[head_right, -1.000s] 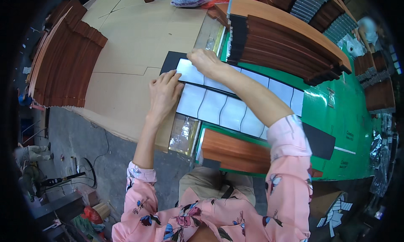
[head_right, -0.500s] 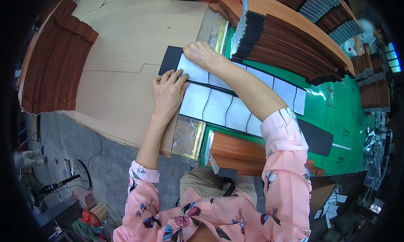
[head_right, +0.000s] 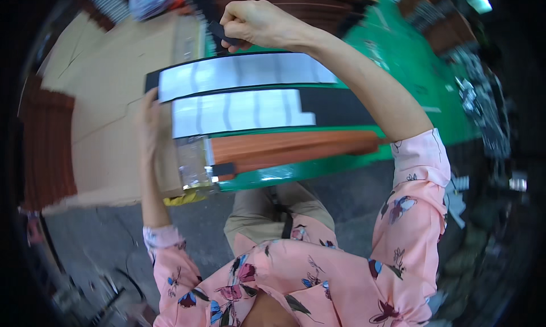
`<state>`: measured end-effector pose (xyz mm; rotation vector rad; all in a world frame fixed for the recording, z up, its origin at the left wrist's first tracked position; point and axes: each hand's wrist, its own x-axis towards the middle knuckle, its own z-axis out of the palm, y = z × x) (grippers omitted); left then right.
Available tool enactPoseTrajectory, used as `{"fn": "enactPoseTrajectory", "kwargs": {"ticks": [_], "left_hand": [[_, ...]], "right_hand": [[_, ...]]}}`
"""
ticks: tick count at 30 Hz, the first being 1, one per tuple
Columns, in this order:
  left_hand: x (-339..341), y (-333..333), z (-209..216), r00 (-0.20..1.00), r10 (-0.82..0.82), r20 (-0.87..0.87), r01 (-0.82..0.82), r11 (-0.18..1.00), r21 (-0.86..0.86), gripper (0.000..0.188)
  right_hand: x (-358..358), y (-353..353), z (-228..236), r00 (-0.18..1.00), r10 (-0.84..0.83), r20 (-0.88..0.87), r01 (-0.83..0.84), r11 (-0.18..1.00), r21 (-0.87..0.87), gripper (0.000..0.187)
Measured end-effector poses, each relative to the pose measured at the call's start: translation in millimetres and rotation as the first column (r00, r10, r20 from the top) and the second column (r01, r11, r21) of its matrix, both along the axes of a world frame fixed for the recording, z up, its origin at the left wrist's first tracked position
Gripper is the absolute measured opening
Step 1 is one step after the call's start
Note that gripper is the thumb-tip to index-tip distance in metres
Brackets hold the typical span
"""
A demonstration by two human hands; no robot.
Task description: Assembling wooden slats and applying black adhesive strips to furniture components.
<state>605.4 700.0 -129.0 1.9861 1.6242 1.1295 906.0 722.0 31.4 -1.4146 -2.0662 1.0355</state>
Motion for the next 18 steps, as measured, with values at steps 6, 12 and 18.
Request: {"fn": "enactPoseTrajectory", "kwargs": {"ticks": [6, 12, 18], "left_hand": [[76, -91, 90, 0.981, 0.176, 0.078, -0.192, 0.892, 0.409, 0.023], [213, -178, 119, 0.917, -0.395, -0.06, 0.388, 0.844, 0.37, 0.025], [313, -183, 87, 0.838, -0.539, -0.08, 0.543, 0.816, 0.197, 0.029]], "right_hand": [[153, -126, 22, 0.892, -0.358, -0.276, 0.341, 0.934, -0.109, 0.031], [228, -228, -8, 0.703, -0.591, -0.396, 0.537, 0.806, -0.249, 0.031], [234, -267, -34, 0.763, -0.55, -0.339, 0.57, 0.82, -0.048, 0.021]]}}
